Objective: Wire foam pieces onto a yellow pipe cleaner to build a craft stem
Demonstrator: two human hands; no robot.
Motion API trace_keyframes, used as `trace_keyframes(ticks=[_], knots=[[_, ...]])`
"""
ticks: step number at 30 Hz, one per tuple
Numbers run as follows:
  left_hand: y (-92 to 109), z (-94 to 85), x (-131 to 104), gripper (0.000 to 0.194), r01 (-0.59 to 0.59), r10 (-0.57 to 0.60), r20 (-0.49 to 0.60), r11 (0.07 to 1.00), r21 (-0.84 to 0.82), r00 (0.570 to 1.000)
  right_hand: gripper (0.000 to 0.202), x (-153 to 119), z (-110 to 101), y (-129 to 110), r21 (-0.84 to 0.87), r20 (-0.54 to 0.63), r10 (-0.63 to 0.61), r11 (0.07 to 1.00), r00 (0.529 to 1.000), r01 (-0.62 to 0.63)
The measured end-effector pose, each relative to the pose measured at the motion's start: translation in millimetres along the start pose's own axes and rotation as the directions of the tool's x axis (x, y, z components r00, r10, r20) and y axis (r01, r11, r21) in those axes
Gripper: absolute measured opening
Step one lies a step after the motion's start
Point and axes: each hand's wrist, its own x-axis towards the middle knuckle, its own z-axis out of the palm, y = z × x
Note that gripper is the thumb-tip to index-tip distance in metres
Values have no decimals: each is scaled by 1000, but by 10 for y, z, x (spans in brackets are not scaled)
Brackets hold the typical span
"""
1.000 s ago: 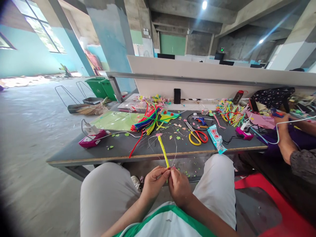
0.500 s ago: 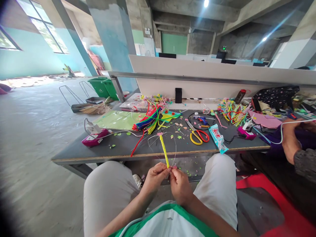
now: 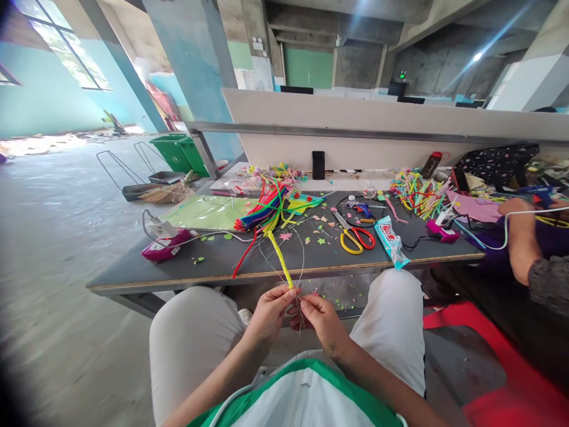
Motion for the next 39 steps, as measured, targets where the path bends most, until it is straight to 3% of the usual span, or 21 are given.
trace_keyframes(ticks=[5, 8, 11, 14, 16, 18, 20, 22, 24, 26, 28, 31, 34, 36, 39], knots=[[-4, 8, -17, 27, -11, 11, 12, 1000, 24, 1000, 36, -7, 4, 37, -69, -41, -20, 997, 999, 17], [13, 17, -37, 24, -6, 5, 112, 1000, 1, 994, 34, -9, 1, 63, 62, -53, 30, 998, 998, -26], [44, 23, -44, 22, -8, 2, 203, 1000, 28, 979, 29, -4, -29, 66, 267, 35, 155, 950, 987, -159], [78, 44, -45, 19, -76, 57, 213, 994, 82, 975, 23, 18, -99, 71, 403, 238, 318, 827, 918, -391], [98, 69, -53, 18, -138, 112, 202, 983, 122, 973, 22, 46, -149, 89, 424, 379, 360, 751, 852, -506], [115, 91, -70, 17, -183, 148, 207, 969, 163, 967, 27, 75, -180, 110, 395, 494, 362, 717, 791, -575], [125, 93, -84, 17, -180, 142, 209, 968, 174, 968, 27, 91, -178, 117, 341, 535, 364, 732, 762, -590], [125, 70, -86, 19, -114, 86, 190, 983, 141, 978, 25, 84, -138, 100, 305, 441, 349, 808, 827, -504], [117, 30, -68, 20, -49, 34, 146, 994, 100, 989, 28, 51, -75, 66, 235, 209, 262, 922, 942, -309], [103, -10, -38, 19, -66, 57, 98, 994, 90, 994, 30, 6, -13, 36, 35, -28, 92, 995, 995, -91], [87, -38, -8, 16, -137, 131, 63, 985, 102, 989, 29, -34, 28, 28, -255, -138, -106, 965, 985, 68], [68, -56, 16, 15, -175, 166, 86, 978, 110, 982, 25, -56, 44, 59, -627, -132, -341, 756, 931, 188], [68, -56, 9, 15, -176, 162, 122, 978, 115, 979, 14, -33, 44, 88, -779, -108, -457, 590, 883, 210], [77, -52, -6, 15, -179, 165, 126, 977, 113, 978, 15, -9, 58, 77, -739, -145, -422, 647, 895, 186], [88, -42, -29, 19, -103, 91, 156, 992, 74, 984, 24, 17, 88, 25, -420, -153, -178, 902, 972, 99]])
